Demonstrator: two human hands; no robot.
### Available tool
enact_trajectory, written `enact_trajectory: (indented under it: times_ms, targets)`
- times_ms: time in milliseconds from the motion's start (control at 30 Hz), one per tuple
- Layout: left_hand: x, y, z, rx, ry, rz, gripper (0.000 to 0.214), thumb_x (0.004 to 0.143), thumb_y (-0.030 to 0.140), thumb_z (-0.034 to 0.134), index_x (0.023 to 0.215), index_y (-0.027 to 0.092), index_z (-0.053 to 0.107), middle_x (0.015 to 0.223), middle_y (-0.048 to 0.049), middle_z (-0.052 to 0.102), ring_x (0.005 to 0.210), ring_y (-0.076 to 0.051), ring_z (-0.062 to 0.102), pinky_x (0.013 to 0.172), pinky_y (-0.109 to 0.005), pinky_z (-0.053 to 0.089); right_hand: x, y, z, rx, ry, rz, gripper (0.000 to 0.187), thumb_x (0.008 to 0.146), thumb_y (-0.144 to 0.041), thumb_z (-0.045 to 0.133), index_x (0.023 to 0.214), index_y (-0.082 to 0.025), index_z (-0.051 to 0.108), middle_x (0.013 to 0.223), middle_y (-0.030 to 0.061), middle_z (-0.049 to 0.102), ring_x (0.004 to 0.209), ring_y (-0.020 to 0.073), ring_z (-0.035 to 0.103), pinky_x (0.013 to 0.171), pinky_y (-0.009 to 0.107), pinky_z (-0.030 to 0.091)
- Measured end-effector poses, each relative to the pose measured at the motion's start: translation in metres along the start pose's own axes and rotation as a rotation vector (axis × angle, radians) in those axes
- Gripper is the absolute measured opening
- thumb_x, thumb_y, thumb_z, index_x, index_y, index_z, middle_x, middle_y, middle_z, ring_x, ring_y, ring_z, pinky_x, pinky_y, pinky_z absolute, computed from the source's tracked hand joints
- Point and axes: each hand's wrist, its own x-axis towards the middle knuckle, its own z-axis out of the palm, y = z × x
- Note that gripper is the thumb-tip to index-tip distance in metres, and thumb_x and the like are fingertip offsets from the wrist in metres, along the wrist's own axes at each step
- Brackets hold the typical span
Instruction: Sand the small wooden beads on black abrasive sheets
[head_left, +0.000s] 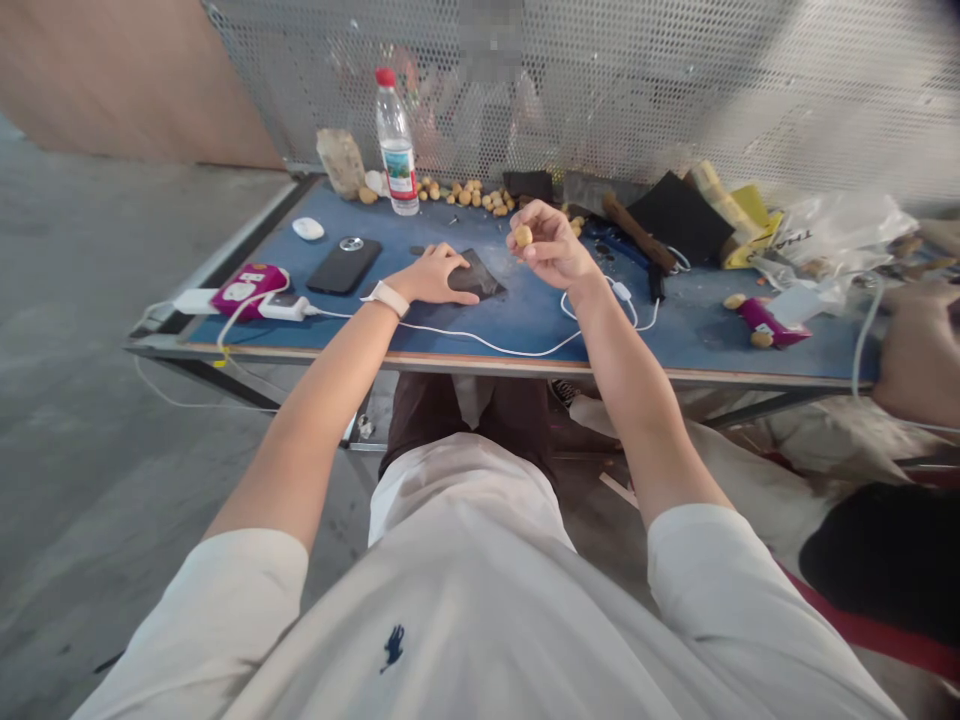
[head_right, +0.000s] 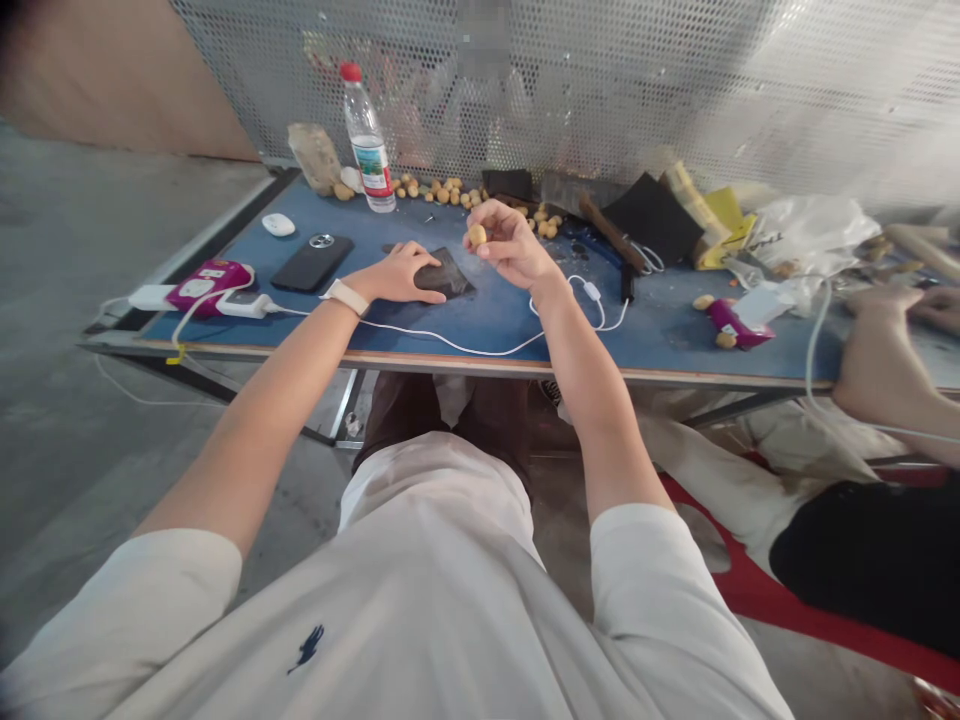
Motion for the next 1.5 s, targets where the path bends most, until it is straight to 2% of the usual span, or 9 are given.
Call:
enact_trajectory:
  times_ms: [200,400,500,633,700,1033,1233,1400,1500]
  targets:
    - [0.0,0.002,-0.001,0.008,-0.011,-0.006,0.133,0.077,0.11,0.081,0.18,0.027,0.074,0.191,-0.025,0.057,0.187,-0.063,0.043,0.162,-0.073,0.03,-0.002,-0.007,0.007,-0.027,0.032,0.073,0.073,0.057,-0.053,0.129,0.105,-0.034,0.077,0.092,-0.0073,0.077,0.084,0.0208,0.084,0.081,0.035,0.081]
    - [0.0,0.002,-0.001,0.007,-0.004,-0.006,0.132,0.078,0.11,0.081,0.181,0.028,0.075,0.188,-0.0245,0.059,0.187,-0.063,0.044,0.161,-0.074,0.032,-0.002,-0.003,-0.001,-0.11,0.022,0.07,0.068,0.068,-0.068,0.124,0.105,-0.034,0.078,0.095,-0.0038,0.079,0.092,0.0247,0.087,0.086,0.039,0.08]
    - [0.001,0.001,-0.001,0.02,-0.009,-0.012,0.133,0.078,0.114,0.081,0.181,0.031,0.075,0.188,-0.0228,0.059,0.187,-0.063,0.044,0.16,-0.075,0.033,-0.003,0.001,-0.002,-0.348,-0.004,0.066,0.059,0.075,-0.068,0.118,0.104,-0.033,0.081,0.096,-0.0006,0.083,0.094,0.0272,0.085,0.092,0.044,0.079]
    - [0.003,0.001,-0.001,0.034,-0.024,-0.017,0.13,0.08,0.112,0.082,0.181,0.031,0.075,0.191,-0.0219,0.059,0.188,-0.063,0.041,0.16,-0.076,0.034,-0.006,0.002,0.003,-0.834,-0.136,0.093,0.04,0.073,-0.048,0.115,0.094,-0.03,0.086,0.099,0.0057,0.089,0.098,0.0327,0.086,0.103,0.051,0.075]
    - [0.003,0.0,-0.001,0.026,-0.026,-0.018,0.129,0.08,0.111,0.083,0.182,0.032,0.074,0.192,-0.0215,0.059,0.188,-0.063,0.04,0.159,-0.076,0.034,-0.008,0.002,0.006,-0.937,-0.18,0.116,0.031,0.076,-0.043,0.111,0.094,-0.029,0.089,0.101,0.0071,0.091,0.101,0.0344,0.087,0.105,0.051,0.074]
    - [0.006,-0.005,0.001,0.007,-0.021,-0.004,0.125,0.08,0.11,0.086,0.181,0.037,0.075,0.189,-0.0185,0.06,0.188,-0.063,0.04,0.159,-0.078,0.035,-0.006,0.01,-0.005,-0.942,-0.17,0.127,0.031,0.082,-0.05,0.109,0.098,-0.03,0.092,0.088,0.0041,0.086,0.095,0.0326,0.084,0.098,0.05,0.071]
    - [0.004,-0.003,0.0,-0.001,-0.027,-0.007,0.126,0.081,0.11,0.084,0.183,0.035,0.074,0.192,-0.0195,0.058,0.188,-0.063,0.039,0.16,-0.077,0.033,-0.006,0.011,-0.006,-0.947,-0.173,0.136,0.025,0.085,-0.044,0.108,0.1,-0.029,0.094,0.089,0.0051,0.088,0.097,0.0339,0.085,0.103,0.052,0.073]
    - [0.003,0.0,-0.001,0.004,-0.034,-0.017,0.13,0.079,0.109,0.084,0.184,0.033,0.073,0.193,-0.0211,0.057,0.189,-0.063,0.038,0.161,-0.075,0.032,-0.005,0.009,-0.005,-0.948,-0.161,0.112,0.022,0.078,-0.034,0.104,0.098,-0.03,0.095,0.099,0.0062,0.093,0.1,0.0347,0.088,0.106,0.053,0.075]
    - [0.003,0.001,-0.002,0.013,-0.035,-0.017,0.13,0.079,0.11,0.084,0.183,0.033,0.074,0.192,-0.0211,0.058,0.188,-0.063,0.04,0.16,-0.076,0.034,-0.004,0.011,-0.007,-0.912,-0.146,0.112,0.026,0.073,-0.033,0.104,0.098,-0.03,0.095,0.094,0.006,0.091,0.098,0.0348,0.087,0.105,0.054,0.075]
